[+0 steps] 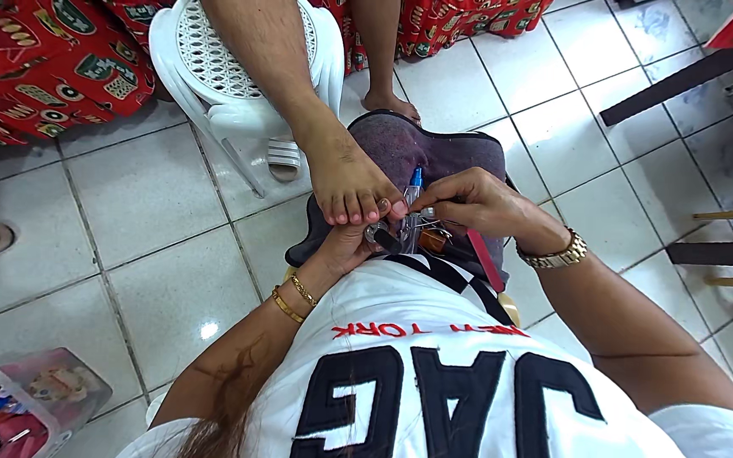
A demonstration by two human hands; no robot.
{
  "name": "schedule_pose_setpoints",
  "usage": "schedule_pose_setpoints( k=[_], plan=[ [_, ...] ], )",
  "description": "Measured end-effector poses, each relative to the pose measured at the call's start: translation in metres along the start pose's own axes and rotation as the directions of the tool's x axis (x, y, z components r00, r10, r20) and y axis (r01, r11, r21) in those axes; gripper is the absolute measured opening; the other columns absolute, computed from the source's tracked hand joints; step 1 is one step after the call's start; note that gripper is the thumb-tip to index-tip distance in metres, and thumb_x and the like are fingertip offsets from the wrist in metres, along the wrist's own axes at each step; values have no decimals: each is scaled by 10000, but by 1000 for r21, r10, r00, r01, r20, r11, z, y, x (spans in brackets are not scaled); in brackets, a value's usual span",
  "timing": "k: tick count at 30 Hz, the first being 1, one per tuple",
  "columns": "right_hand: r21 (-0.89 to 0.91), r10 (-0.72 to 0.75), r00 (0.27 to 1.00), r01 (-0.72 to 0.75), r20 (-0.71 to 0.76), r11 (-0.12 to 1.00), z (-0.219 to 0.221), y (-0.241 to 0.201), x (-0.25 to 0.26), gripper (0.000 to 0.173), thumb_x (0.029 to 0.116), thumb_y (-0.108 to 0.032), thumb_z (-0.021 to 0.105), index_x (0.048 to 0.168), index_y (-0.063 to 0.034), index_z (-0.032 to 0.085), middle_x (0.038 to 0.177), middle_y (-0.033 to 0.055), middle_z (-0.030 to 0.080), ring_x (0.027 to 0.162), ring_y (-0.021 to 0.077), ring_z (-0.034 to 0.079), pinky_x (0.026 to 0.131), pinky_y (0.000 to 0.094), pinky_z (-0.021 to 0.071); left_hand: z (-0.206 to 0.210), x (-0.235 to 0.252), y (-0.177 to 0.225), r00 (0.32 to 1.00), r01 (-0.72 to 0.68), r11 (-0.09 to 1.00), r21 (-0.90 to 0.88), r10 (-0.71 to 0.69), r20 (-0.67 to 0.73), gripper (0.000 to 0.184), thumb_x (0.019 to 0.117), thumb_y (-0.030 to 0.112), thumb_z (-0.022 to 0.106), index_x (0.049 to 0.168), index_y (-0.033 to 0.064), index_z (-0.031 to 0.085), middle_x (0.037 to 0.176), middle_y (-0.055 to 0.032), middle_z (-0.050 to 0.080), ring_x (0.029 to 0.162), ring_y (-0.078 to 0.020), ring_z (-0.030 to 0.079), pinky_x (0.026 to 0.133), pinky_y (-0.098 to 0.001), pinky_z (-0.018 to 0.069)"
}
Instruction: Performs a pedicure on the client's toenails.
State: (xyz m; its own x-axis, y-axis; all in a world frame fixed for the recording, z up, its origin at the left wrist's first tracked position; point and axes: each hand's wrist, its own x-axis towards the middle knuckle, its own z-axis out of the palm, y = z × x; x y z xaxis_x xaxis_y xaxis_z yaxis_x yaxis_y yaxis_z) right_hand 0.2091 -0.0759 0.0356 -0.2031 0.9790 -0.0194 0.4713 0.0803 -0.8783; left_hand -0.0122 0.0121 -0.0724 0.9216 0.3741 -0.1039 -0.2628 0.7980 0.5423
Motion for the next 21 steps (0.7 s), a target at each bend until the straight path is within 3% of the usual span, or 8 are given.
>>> schedule_pose_setpoints(
  k=[3, 7, 10, 13, 15, 19, 21],
  plan=[
    [-70, -36, 999, 34, -30, 997, 3, 0, 2, 193, 952, -47, 583, 986, -13, 771, 805, -14, 680, 626, -51, 570, 573, 112, 488, -1, 2, 0, 1000, -7, 1000, -6, 7, -4, 138, 1001, 266, 646, 1021, 149, 715, 925, 7, 688, 736, -30, 639, 627, -153, 528],
    [-64, 2, 999, -5, -53, 998, -3, 4, 0, 194, 966, -70, 568, 987, -14, 752, 759, -33, 664, 548, -49, 514, 497, 138, 447, 6, 2, 2, 999, -16, 999, 49, 19, -49, 160, 987, 321, 665, 992, 173, 725, 872, 18, 690, 710, -30, 640, 609, -157, 529],
    [283, 86, 985, -41, -148, 958, -22, 17, -10, 213, 985, -69, 521, 987, -61, 734, 649, -91, 623, 477, -40, 514, 443, 145, 455, 11, 7, 5, 998, -28, 999, 32, 30, -61, 140, 980, 284, 677, 961, 157, 732, 854, -3, 696, 659, -39, 633, 560, -158, 519],
    [725, 155, 969, 34, -193, 688, -2, 1, -10, 274, 1014, -115, 462, 976, -143, 732, 620, -74, 645, 455, -17, 541, 429, 156, 469, 15, 10, 5, 996, -2, 1000, 3, 3, -91, 110, 979, 237, 678, 972, 139, 728, 855, -18, 699, 669, -55, 648, 591, -173, 546],
    [815, 213, 950, 67, -229, 576, 25, -12, 5, 262, 1019, -136, 447, 996, -141, 707, 644, -63, 635, 459, -1, 541, 431, 170, 480, 17, 14, 5, 989, 16, 1000, 25, -12, -147, 108, 1000, 212, 642, 991, 141, 724, 873, -13, 704, 704, -59, 664, 634, -187, 569],
    [691, 319, 786, 181, -529, 700, 37, -7, 54, 213, 1045, -79, 426, 1065, -48, 636, 649, -52, 578, 457, 37, 523, 439, 208, 501, 21, 25, -2, 953, 78, 991, 110, -42, -301, 217, 1058, 124, 482, 971, 159, 677, 860, 25, 693, 731, -53, 657, 678, -200, 567],
    [643, 257, 797, 202, -547, 739, 35, -2, 50, 200, 1041, -78, 421, 1074, -45, 616, 644, -46, 570, 441, 40, 510, 426, 210, 494, 23, 30, -4, 949, 77, 985, 152, -26, -316, 224, 1066, 118, 455, 989, 176, 657, 882, 46, 690, 758, -43, 653, 706, -201, 562]
  ],
)
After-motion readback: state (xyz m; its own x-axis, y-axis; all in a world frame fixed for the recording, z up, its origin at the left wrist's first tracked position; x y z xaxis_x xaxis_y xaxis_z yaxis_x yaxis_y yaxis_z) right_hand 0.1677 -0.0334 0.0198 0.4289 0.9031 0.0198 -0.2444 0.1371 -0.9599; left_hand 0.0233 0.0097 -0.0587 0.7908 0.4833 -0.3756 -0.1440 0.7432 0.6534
